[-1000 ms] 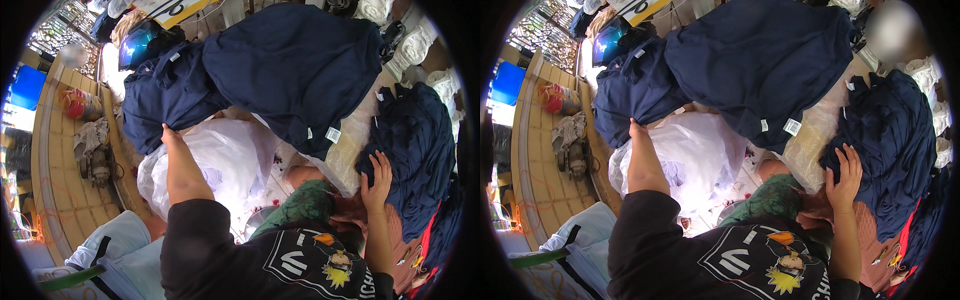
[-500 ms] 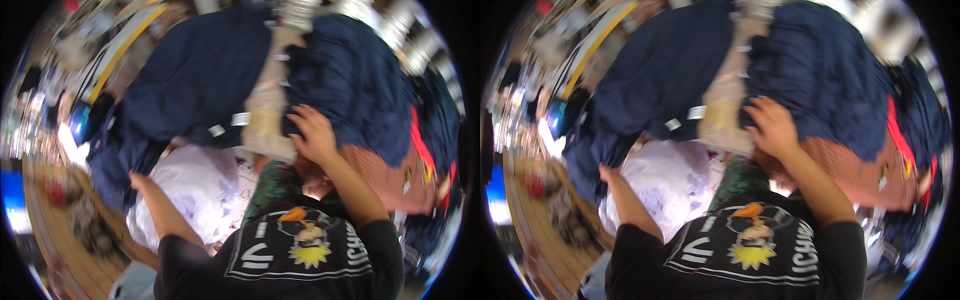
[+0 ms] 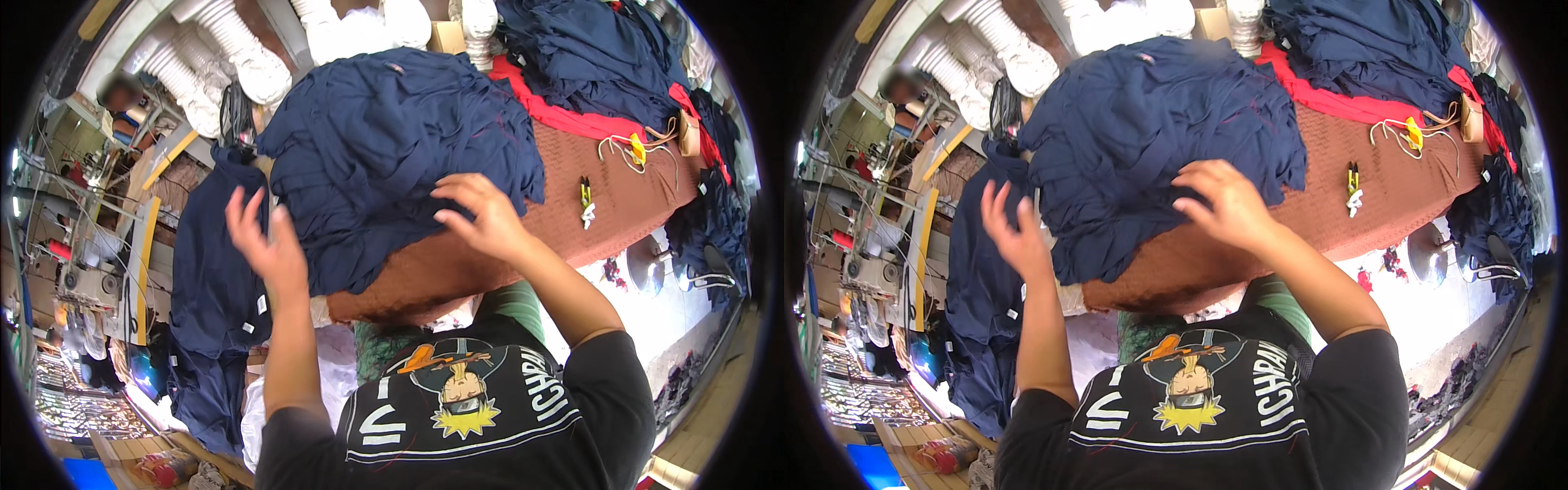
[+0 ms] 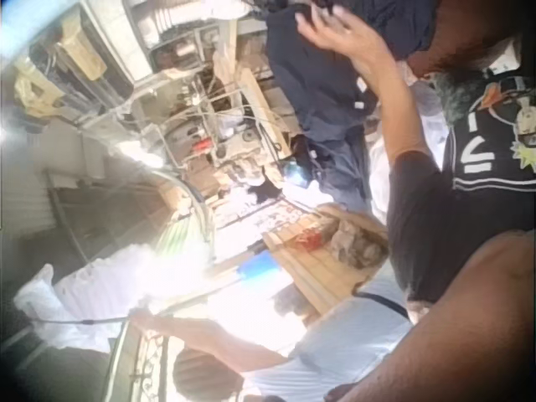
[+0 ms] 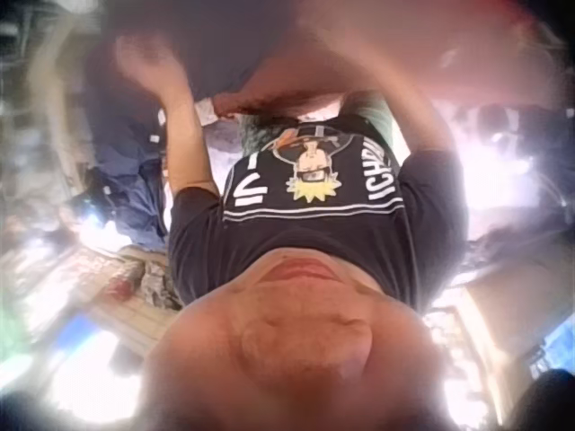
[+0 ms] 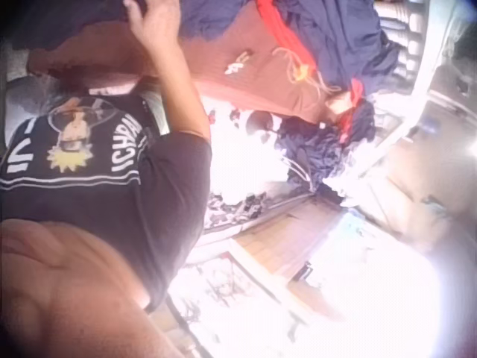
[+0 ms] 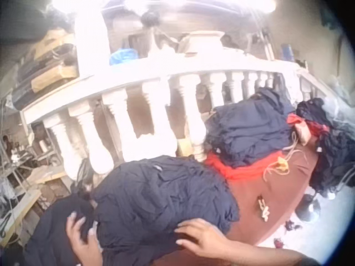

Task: The person trims excess threads from several dark blue shirts using snips, handling each garment one at a time on a workspace.

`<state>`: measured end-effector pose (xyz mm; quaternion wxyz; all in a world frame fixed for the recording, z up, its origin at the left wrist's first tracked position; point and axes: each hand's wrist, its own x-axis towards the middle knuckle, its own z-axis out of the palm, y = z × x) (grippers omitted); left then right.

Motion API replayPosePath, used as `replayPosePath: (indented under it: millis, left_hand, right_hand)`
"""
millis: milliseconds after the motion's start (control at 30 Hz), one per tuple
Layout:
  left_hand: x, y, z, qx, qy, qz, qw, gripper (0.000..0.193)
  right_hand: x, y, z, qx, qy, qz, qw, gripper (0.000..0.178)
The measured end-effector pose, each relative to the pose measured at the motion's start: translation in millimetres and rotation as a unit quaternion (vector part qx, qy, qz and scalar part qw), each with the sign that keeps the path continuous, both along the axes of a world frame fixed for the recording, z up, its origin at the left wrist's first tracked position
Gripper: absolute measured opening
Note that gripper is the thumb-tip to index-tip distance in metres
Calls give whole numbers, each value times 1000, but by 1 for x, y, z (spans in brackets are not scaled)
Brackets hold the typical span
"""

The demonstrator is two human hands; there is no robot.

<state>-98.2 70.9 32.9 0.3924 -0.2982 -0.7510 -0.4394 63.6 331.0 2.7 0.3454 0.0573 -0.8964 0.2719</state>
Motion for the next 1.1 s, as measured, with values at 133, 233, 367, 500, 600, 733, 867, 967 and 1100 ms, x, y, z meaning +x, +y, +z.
replayPosePath:
  millis: [133,233,367,500,600,733,867,967,1100]
  left_hand:
    - [-67,114,35,-163,-4,-45,986,64]
    - [-120,165,47,-228,-127,110,959,85]
    - [-186,155,84,-248,-317,17,915,90]
    - [-129,150,184,49,-313,-218,923,66]
    - [-155,121,207,6,-341,-245,908,31]
    - [-190,93,219,-19,-200,-153,967,22]
    - [-193,78,220,-130,-137,-73,979,24]
    - [-48,145,185,-185,-319,-246,896,44]
    - [51,180,146,-148,-210,-399,880,87]
  right_hand:
    - [-13,69,6,-172,16,-117,978,38]
    - [-66,125,3,-320,68,-215,920,57]
    - [-133,159,15,-370,-82,-180,908,60]
    - [-95,201,96,-405,41,-111,907,21]
    - [-74,231,119,-419,110,-46,900,10]
    - [-57,248,140,-372,108,-69,919,12]
    - [-33,252,169,-414,81,-96,902,19]
    - [-15,212,203,-505,-19,107,856,18]
    - [-35,59,259,-488,24,205,848,35]
